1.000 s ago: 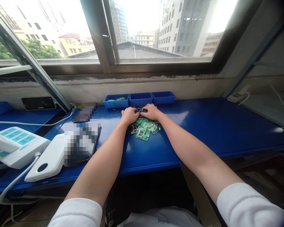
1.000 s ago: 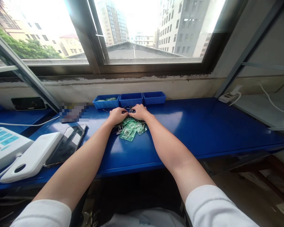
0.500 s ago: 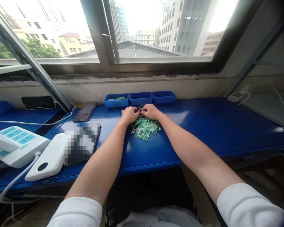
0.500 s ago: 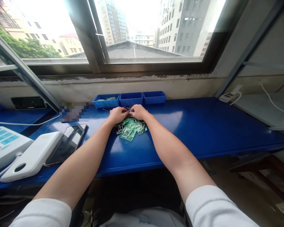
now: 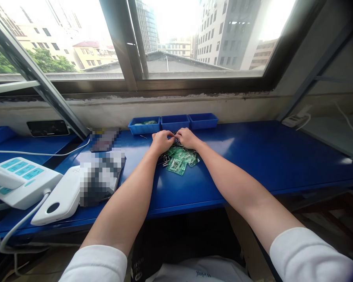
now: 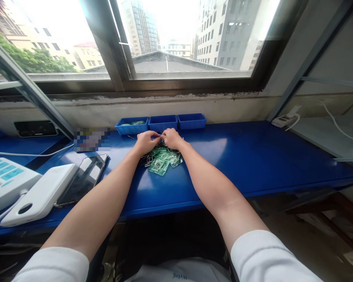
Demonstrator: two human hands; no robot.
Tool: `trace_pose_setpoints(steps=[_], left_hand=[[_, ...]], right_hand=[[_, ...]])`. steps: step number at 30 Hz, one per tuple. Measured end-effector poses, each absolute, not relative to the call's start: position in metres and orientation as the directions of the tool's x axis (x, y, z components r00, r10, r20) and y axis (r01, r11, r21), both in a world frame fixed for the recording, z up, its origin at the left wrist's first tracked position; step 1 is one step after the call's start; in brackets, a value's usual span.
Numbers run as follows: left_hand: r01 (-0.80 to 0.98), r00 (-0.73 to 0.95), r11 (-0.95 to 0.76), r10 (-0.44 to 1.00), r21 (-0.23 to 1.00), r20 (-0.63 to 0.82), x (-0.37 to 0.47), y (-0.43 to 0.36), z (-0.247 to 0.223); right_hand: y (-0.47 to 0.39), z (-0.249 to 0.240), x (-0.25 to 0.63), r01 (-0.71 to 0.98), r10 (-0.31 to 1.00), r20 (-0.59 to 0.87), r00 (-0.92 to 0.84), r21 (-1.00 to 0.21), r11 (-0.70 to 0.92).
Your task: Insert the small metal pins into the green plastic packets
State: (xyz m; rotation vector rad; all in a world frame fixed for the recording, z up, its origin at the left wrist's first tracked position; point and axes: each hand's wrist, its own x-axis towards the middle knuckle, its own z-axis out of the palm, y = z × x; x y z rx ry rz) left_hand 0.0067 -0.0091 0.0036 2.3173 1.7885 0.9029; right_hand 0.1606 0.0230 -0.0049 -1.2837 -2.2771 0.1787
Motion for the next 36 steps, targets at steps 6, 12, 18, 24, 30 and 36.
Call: trace_pose_setpoints(steps=[6,12,18,24,30,36], left_hand=[[0.836,0.145,-0.328,0.905,0.439,0.400,0.008,-0.009,0.008],[0.828,0.048,-0.227,0.939,0.512,0.339,0.006,-0.007,0.008],[0.829,0.047,-0.219,0.944,0.515,0.325,0.007,-0.007,0.007],[0.861,-0.010,-0.176,0.932,0.477,0.362,0.008,-0.006,0.007],[0.906,-0.040,-0.102,0.945,0.411,0.324,0.003,-0.002,0.003],[0.935,-0.024,-0.086,0.953,0.345,0.302,0.000,-0.001,0.000]], right_hand=[[0.019,0.000,0.159,0.699,0.823,0.424,-0.378,-0.452,0.554],[0.017,0.004,0.162,0.268,0.838,0.461,-0.294,-0.801,0.535],[0.015,0.008,0.167,-0.011,0.893,0.353,-0.279,-0.931,0.365],[0.020,0.007,0.171,0.285,0.872,0.486,-0.065,-0.828,0.483],[0.023,0.007,0.182,0.778,0.816,0.577,0.044,-0.532,0.334],[0.029,0.005,0.195,0.891,0.912,0.401,0.090,-0.441,0.106]])
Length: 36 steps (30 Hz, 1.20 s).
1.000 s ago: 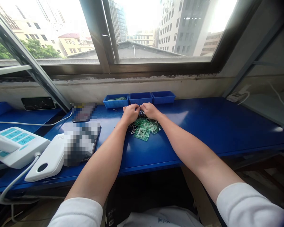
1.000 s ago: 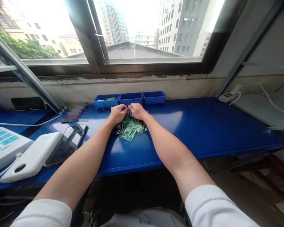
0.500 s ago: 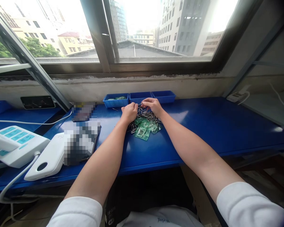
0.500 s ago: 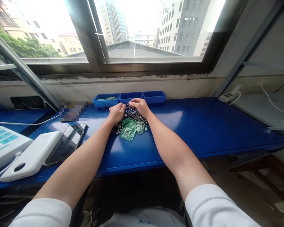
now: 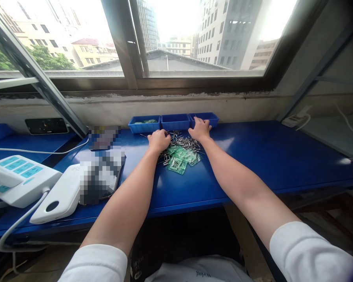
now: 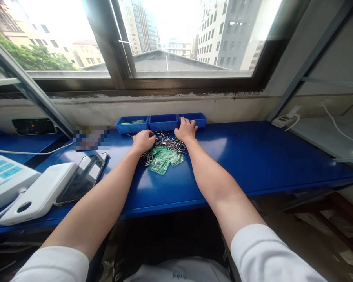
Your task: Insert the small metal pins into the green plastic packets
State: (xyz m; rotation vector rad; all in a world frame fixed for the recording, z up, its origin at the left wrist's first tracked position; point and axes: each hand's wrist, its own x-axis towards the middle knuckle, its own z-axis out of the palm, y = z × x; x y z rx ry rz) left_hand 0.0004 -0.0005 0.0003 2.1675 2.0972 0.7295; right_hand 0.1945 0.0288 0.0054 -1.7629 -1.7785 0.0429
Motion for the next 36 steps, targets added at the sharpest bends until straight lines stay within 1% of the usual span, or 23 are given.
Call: trace_pose_setpoints(steps=[3,6,8,11,14,16,19,21,23,26,29,33,36], left_hand=[[0.939,-0.017,-0.086,0.955,0.332,0.295,0.000,0.000,0.000],[0.942,-0.009,-0.090,0.956,0.322,0.294,0.000,-0.001,0.000],[0.946,-0.012,-0.087,0.953,0.311,0.304,0.000,-0.001,0.000],[0.954,-0.036,-0.064,0.946,0.294,0.323,0.001,-0.004,0.002],[0.961,-0.091,-0.005,0.939,0.276,0.331,0.002,-0.008,0.006],[0.964,-0.135,0.050,0.939,0.262,0.317,0.002,-0.010,0.008],[0.964,-0.166,0.097,0.946,0.247,0.276,0.003,-0.011,0.008],[0.966,-0.148,0.084,0.955,0.243,0.258,0.003,-0.010,0.008],[0.969,-0.104,0.041,0.963,0.244,0.247,0.002,-0.009,0.007],[0.967,-0.042,-0.024,0.967,0.255,0.251,0.002,-0.008,0.006],[0.963,-0.016,-0.057,0.964,0.263,0.266,0.002,-0.007,0.005],[0.962,-0.008,-0.066,0.963,0.265,0.271,0.000,-0.006,0.003],[0.957,-0.009,-0.079,0.953,0.278,0.304,0.000,-0.005,0.002]], right_hand=[[0.034,0.001,0.198,0.906,0.939,0.335,0.082,-0.417,0.069],[0.037,-0.004,0.198,0.904,0.946,0.318,0.064,-0.420,0.080],[0.037,-0.005,0.195,0.898,0.936,0.348,0.048,-0.425,0.112],[0.032,-0.004,0.188,0.884,0.901,0.434,0.004,-0.423,0.200],[0.025,-0.001,0.180,0.862,0.873,0.478,-0.091,-0.401,0.310],[0.022,0.000,0.175,0.857,0.881,0.444,-0.166,-0.377,0.352],[0.019,-0.001,0.170,0.875,0.913,0.325,-0.246,-0.331,0.353],[0.019,-0.002,0.168,0.882,0.925,0.259,-0.278,-0.312,0.353],[0.020,-0.003,0.167,0.868,0.920,0.234,-0.313,-0.323,0.377],[0.020,-0.002,0.166,0.822,0.903,0.233,-0.361,-0.378,0.426],[0.020,-0.001,0.166,0.797,0.899,0.230,-0.373,-0.416,0.437],[0.018,-0.001,0.166,0.786,0.896,0.236,-0.376,-0.431,0.443],[0.017,-0.002,0.166,0.776,0.886,0.256,-0.388,-0.428,0.463]])
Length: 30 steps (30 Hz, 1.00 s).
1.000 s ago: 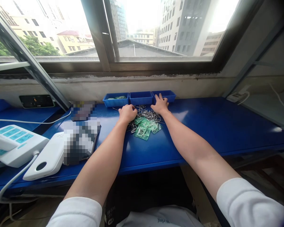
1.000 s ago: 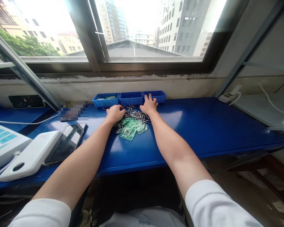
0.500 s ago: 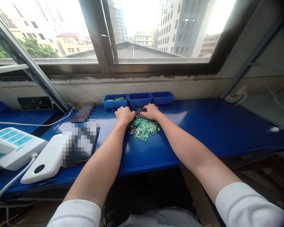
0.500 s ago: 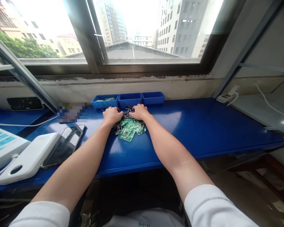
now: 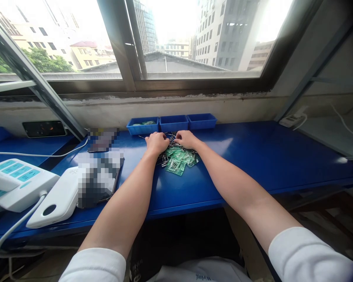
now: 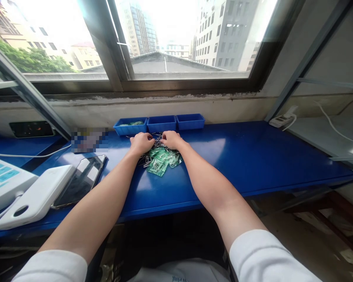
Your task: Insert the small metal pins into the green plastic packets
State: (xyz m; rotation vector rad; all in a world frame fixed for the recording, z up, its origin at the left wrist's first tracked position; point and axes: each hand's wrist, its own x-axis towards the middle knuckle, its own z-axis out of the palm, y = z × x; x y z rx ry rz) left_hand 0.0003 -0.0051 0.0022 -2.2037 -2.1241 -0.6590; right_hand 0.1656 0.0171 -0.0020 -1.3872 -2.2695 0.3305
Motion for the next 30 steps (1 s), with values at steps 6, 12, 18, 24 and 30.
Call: trace_pose_setpoints(steps=[6,12,18,24,30], left_hand=[[0.912,0.032,-0.190,0.917,0.364,0.398,0.0033,-0.0061,0.0044],[0.853,0.138,-0.321,0.899,0.412,0.415,0.0061,-0.0092,0.0061],[0.803,0.216,-0.390,0.895,0.450,0.391,0.0072,-0.0134,0.0076],[0.744,0.221,-0.446,0.867,0.497,0.447,0.0070,-0.0129,0.0077],[0.744,0.209,-0.440,0.868,0.502,0.451,0.0075,-0.0104,0.0065]], right_hand=[[0.0137,-0.0005,0.1639,0.760,0.849,0.369,-0.379,-0.399,0.513],[0.0139,-0.0018,0.1640,0.639,0.823,0.371,-0.430,-0.519,0.568],[0.0160,-0.0009,0.1661,0.592,0.841,0.392,-0.372,-0.598,0.540],[0.0150,0.0038,0.1654,0.569,0.838,0.441,-0.322,-0.618,0.543],[0.0136,0.0061,0.1640,0.559,0.841,0.478,-0.252,-0.637,0.530]])
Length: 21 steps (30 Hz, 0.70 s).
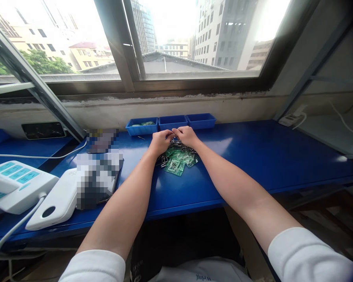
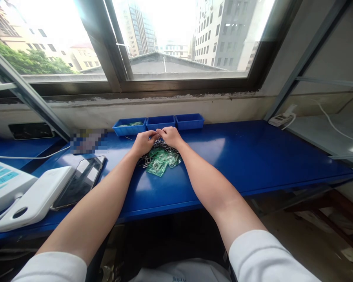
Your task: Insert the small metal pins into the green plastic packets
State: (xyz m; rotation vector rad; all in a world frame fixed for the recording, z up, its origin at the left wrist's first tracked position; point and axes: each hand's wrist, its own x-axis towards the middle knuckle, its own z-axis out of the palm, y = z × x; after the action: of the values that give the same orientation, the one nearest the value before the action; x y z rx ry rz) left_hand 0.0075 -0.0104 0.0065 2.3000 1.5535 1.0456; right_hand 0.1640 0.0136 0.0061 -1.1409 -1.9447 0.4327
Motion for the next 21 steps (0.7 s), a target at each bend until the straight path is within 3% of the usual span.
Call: trace_pose_setpoints(steps=[6,11,15,21], left_hand=[[0.809,0.181,-0.379,0.888,0.450,0.424,0.006,-0.010,0.007],[0.851,0.070,-0.312,0.865,0.422,0.498,0.005,-0.010,0.006],[0.887,-0.081,-0.155,0.875,0.435,0.477,0.003,-0.008,0.005],[0.898,-0.147,-0.032,0.919,0.439,0.367,0.000,-0.004,0.004]], right_hand=[[0.013,0.006,0.164,0.262,0.851,0.468,-0.238,-0.813,0.520],[0.016,0.006,0.167,0.207,0.869,0.461,-0.178,-0.846,0.492],[0.022,0.005,0.174,0.388,0.871,0.492,-0.024,-0.798,0.461],[0.030,0.002,0.188,0.787,0.869,0.495,0.015,-0.542,0.295]])
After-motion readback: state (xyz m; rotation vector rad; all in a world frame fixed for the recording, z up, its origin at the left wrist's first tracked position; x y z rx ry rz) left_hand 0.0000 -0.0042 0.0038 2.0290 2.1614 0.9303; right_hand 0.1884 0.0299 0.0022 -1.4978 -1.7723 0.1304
